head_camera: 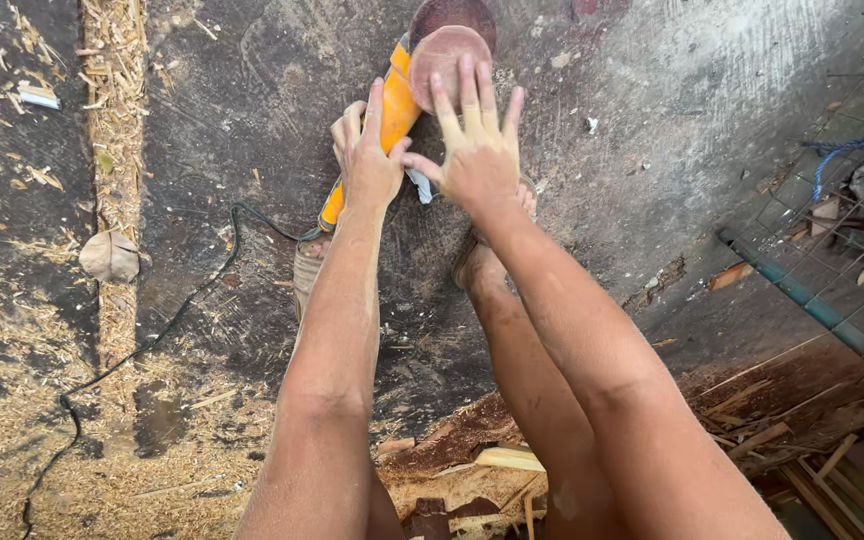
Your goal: The person uses an electric sander to smooth a large wooden board, then switches to a handheld rotary tool to sand a small circular wooden disc. They apply glue to the disc and attach it to the tool's sanding pad before continuing to sand.
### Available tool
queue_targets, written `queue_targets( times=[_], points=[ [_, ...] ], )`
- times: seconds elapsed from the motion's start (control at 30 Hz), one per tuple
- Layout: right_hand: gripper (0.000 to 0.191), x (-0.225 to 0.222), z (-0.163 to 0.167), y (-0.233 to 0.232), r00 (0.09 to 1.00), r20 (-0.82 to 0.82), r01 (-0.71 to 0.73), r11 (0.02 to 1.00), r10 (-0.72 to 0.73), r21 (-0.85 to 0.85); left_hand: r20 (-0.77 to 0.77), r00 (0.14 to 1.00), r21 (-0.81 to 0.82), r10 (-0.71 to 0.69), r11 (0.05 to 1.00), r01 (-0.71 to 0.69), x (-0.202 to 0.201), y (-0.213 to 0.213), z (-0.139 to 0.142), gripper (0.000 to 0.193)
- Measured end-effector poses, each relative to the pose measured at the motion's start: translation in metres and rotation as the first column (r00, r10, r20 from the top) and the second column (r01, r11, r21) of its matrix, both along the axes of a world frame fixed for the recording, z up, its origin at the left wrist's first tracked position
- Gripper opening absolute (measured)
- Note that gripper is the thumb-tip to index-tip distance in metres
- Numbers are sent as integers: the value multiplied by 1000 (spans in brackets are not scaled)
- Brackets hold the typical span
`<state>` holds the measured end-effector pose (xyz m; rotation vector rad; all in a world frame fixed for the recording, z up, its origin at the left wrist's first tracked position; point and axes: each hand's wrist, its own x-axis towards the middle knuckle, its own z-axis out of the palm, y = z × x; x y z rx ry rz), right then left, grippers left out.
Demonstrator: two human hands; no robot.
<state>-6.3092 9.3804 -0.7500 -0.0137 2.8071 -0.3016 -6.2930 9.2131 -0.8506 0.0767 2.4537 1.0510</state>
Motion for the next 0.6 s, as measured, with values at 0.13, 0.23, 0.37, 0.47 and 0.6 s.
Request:
queue_targets(
  times=[0.13,0.23,0.37,0.47,0.6],
  points=[
    [105,0,-15,11,989,30,143,990,-143,2,-14,1000,-3,27,1000,-27,-2,1,5,99],
    [98,-9,-39,-3,980,4,197,980,-197,-27,46,999,-4,26,1000,-26,-2,-1,8,100],
    [70,-10,-51,-3,944,-312,77,992,-104,-98,17,999,-16,39,999,-39,-7,-1,4,101],
    [44,0,-45,11,942,-331,19,996,-49,-92,10,999,-14,32,999,-32,-9,1,0,101],
    [33,8,-32,20,930,-366,-36,991,-14,-130,-2,1000,-15,19,1000,-19,-8,2,-1,102]
  ],
)
